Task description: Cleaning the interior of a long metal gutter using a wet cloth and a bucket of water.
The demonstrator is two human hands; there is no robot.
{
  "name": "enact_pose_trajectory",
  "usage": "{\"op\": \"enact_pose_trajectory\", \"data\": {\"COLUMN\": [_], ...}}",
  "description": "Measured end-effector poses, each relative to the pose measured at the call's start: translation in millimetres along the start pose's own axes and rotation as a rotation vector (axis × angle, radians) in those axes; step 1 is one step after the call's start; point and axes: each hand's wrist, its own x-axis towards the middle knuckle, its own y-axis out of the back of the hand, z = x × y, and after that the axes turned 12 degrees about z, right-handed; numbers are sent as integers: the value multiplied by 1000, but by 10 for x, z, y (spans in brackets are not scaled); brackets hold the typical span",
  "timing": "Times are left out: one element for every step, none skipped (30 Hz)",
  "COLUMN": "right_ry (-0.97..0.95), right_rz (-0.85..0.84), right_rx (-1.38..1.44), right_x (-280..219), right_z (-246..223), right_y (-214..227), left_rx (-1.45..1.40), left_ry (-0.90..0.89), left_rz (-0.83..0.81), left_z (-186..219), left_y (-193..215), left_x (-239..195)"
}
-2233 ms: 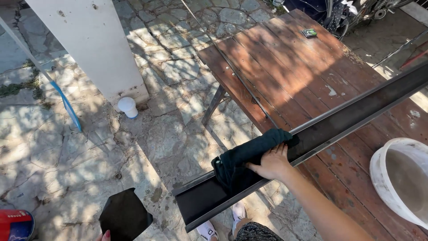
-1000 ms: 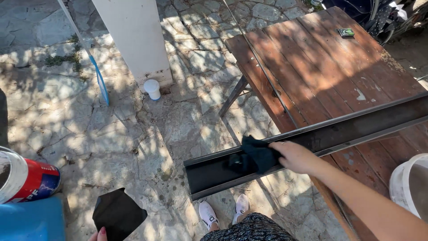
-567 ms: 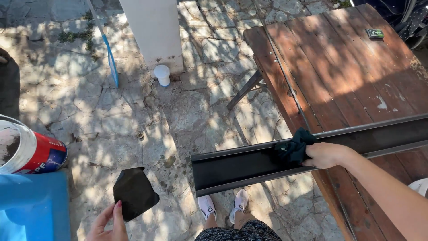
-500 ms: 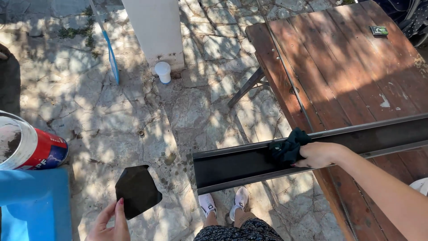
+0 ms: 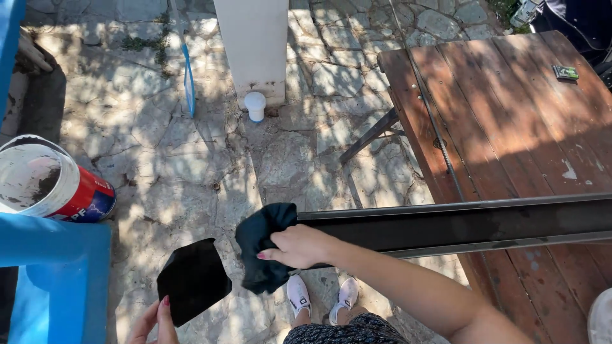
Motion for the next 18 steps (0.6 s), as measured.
{"op": "enact_pose_trajectory", "data": {"right_ry": [-13, -25, -24, 38, 99, 103, 129, 154, 157, 160, 163, 169, 163, 156, 161, 128, 96, 101], "right_rz": [-3, -2, 6, 93, 180, 181, 189, 197, 197, 220, 243, 244, 272, 298, 298, 304, 311, 305], "right_rx": [204, 410, 412, 366, 319, 325, 370, 410, 412, 467, 523, 518, 539, 559, 553, 574, 595, 593], "right_x": [111, 242, 241, 231, 218, 103, -16, -146, -250, -364, -489, -578, -676, -787, -930, -1081, -1235, -1424], "right_z": [-156, -303, -424, -561, -698, -692, -683, -665, -629, -587, -547, -503, -460, -406, -341, -283, -222, -146], "right_y": [-99, -176, -270, -375, -487, -421, -362, -298, -296, -299, -311, -383, -461, -539, -606, -695, -791, -884], "left_rx": [-59, -120, -122, -126, -130, -125, -124, -127, -125, -130, -134, -138, -147, -156, -162, -167, -171, -169], "left_ry": [-34, -73, -81, -98, -115, -120, -144, -165, -166, -187, -207, -207, -226, -243, -240, -255, -270, -265], "left_rz": [-6, -11, -11, 10, 31, 34, 66, 97, 99, 131, 162, 168, 202, 235, 240, 273, 305, 311], "left_z": [-166, -308, -291, -291, -297, -314, -336, -360, -383, -412, -449, -482, -520, -562, -603, -667, -739, -813], "left_y": [3, -12, -27, -19, -10, 22, 55, 79, 111, 141, 178, 206, 238, 264, 289, 332, 372, 421], "left_x": [95, 211, 257, 288, 316, 331, 342, 336, 320, 289, 249, 194, 132, 51, -38, -137, -242, -361]}}
